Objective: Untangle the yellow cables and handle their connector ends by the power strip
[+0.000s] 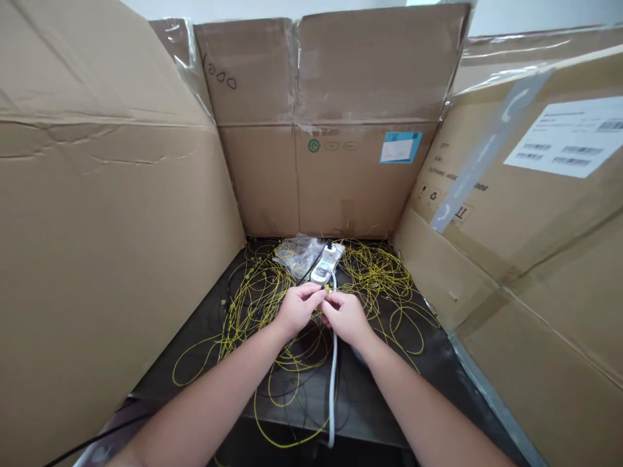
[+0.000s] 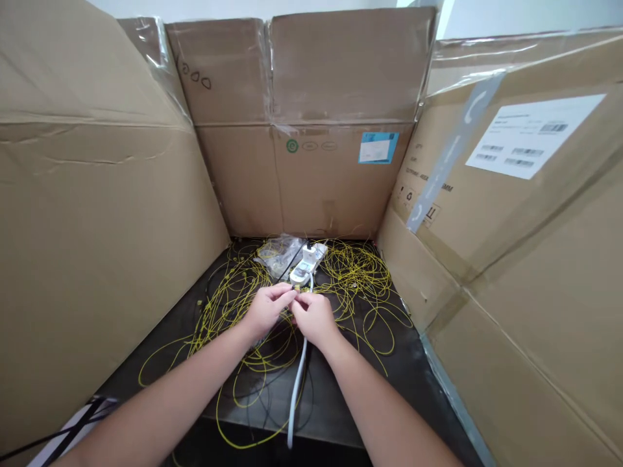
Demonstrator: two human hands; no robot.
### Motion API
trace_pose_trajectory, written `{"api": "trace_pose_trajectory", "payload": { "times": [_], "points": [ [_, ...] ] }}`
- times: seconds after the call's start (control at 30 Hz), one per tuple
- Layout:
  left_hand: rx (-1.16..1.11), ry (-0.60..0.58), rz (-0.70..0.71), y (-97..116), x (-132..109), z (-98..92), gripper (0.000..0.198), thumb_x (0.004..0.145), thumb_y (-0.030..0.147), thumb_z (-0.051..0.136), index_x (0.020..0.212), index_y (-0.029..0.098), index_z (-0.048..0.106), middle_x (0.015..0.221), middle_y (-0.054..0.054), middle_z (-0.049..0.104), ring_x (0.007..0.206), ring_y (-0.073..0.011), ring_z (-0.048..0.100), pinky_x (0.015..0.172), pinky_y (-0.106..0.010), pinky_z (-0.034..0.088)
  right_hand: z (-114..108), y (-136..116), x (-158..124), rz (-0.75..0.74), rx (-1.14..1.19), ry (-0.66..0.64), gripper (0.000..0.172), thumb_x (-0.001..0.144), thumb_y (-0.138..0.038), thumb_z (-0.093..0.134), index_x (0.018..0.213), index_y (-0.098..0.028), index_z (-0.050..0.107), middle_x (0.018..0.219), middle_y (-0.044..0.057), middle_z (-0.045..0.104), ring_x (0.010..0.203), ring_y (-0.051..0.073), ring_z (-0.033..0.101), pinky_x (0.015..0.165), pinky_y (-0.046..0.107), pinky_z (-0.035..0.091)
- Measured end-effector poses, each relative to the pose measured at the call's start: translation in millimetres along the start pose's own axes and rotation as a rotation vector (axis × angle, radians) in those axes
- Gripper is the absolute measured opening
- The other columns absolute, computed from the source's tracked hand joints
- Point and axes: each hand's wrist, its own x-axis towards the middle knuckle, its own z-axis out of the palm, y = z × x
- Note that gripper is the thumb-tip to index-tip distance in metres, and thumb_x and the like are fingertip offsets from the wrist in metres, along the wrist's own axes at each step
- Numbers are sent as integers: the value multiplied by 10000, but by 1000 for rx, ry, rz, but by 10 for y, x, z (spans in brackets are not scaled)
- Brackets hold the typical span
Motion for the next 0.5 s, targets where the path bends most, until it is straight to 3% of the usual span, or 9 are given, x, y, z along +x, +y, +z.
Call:
{"api": "trace_pose_trajectory", "payload": {
  "times": [0.07, 0.2, 0.37, 0.5],
  "points": [
    [4, 29, -8, -45, 12, -12, 230, 763, 293, 556, 632, 119, 629, 657, -15, 565, 651, -119, 505, 630, -225, 398, -35, 25, 28, 74, 123, 12, 227, 706, -351, 581, 761, -137, 632, 584, 17, 587, 480, 111, 540, 464, 229, 451],
    [-33, -1, -127, -120, 7, -37, 219, 750, 305, 576, 661, 118, 644, 600, -10, 571, 575, -107, 488, 579, -223, 390, -107, 40, 75, 146, 322, 37, 397, 694, -342, 616, 1038, -150, 570, 749, 24, 604, 558, 89, 552, 509, 220, 471],
    [-144, -164, -219, -137, -24, -58, 259, 763, 317, 560, 646, 105, 651, 574, -26, 587, 524, -97, 486, 541, -221, 386, -118, 22, 66, 110, 281, -60, 282, 758, -392, 555, 742, -118, 620, 580, 9, 562, 485, 63, 500, 461, 185, 440],
    [-73, -144, -213, -85, -67, -74, 250, 731, 305, 587, 582, 111, 641, 504, -6, 557, 477, -84, 462, 498, -208, 362, -105, 18, 42, 280, 362, -128, 307, 723, -407, 592, 643, -110, 584, 545, 17, 565, 455, 80, 531, 429, 199, 470]
  ]
}}
